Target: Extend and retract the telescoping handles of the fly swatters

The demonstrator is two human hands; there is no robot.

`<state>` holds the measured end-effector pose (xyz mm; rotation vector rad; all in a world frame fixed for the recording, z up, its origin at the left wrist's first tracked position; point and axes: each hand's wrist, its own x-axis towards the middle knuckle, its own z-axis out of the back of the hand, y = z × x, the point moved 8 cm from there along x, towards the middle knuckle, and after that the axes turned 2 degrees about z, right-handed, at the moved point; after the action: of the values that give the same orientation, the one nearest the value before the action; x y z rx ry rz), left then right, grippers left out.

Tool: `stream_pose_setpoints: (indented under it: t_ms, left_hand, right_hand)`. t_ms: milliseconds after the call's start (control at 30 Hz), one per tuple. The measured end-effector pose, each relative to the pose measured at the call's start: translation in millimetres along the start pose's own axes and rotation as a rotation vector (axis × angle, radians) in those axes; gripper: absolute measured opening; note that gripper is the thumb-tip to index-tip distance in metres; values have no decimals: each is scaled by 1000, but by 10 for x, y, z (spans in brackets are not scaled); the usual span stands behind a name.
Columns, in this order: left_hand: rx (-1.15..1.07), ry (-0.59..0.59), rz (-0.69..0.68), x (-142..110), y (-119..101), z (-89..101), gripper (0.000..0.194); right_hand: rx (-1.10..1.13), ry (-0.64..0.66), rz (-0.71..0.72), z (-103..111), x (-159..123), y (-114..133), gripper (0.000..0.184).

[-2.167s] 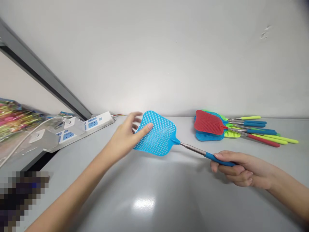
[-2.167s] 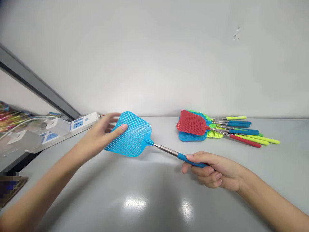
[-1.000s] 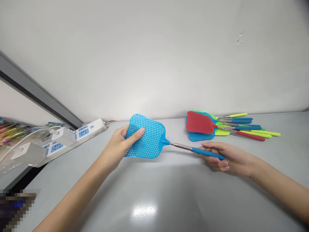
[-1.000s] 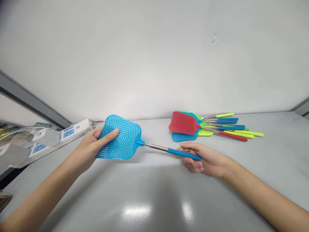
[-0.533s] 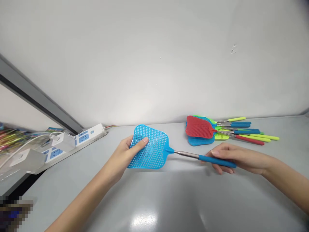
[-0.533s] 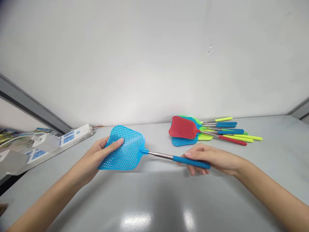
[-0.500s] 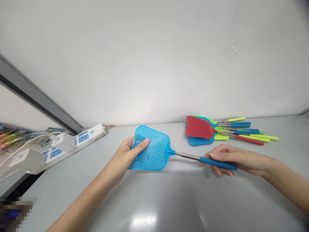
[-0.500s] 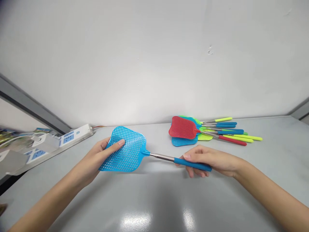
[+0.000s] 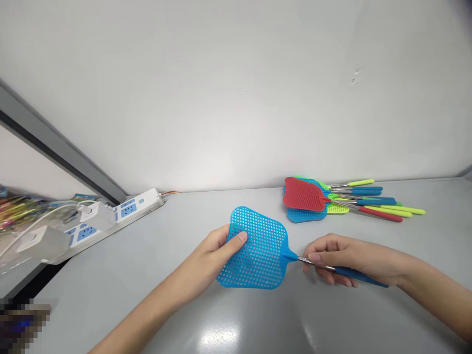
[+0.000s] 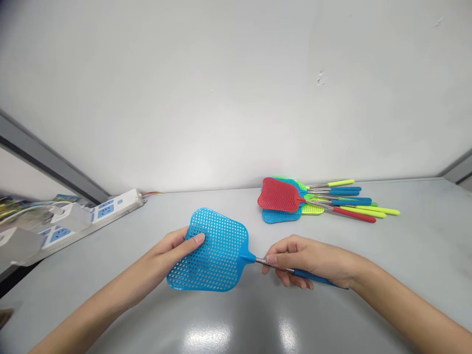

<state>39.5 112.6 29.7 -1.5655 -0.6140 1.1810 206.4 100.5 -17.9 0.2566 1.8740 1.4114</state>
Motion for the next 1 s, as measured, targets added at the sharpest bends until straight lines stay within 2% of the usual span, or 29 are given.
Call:
stream_pose_setpoints:
  t_ms: [300, 400, 467, 567, 700, 800, 1000]
  left_hand:
    - [-28, 40, 7, -15, 1, -62, 29]
    - [9, 13, -15, -11, -7, -30, 27]
    - [61, -20, -39, -1, -5, 19, 33]
    - [91, -8, -60, 24, 14, 49, 48]
    - [50, 43, -36, 53, 53, 15, 46]
    - [72, 106, -9, 61, 109, -100, 42]
    - [50, 360, 103, -37, 405, -593, 42]
  right_hand:
    - [87, 49, -34, -78, 31, -80, 28]
    - [150, 46, -37, -103, 26, -79, 26]
    - [207, 12, -29, -100, 20, -61, 25]
    - [308, -77, 8, -63, 10, -3, 24]
    - [530, -175, 105, -13, -6, 109, 19]
    - [680, -219, 168, 6, -9, 147, 13]
    - [845, -285, 241, 3, 29, 116, 12]
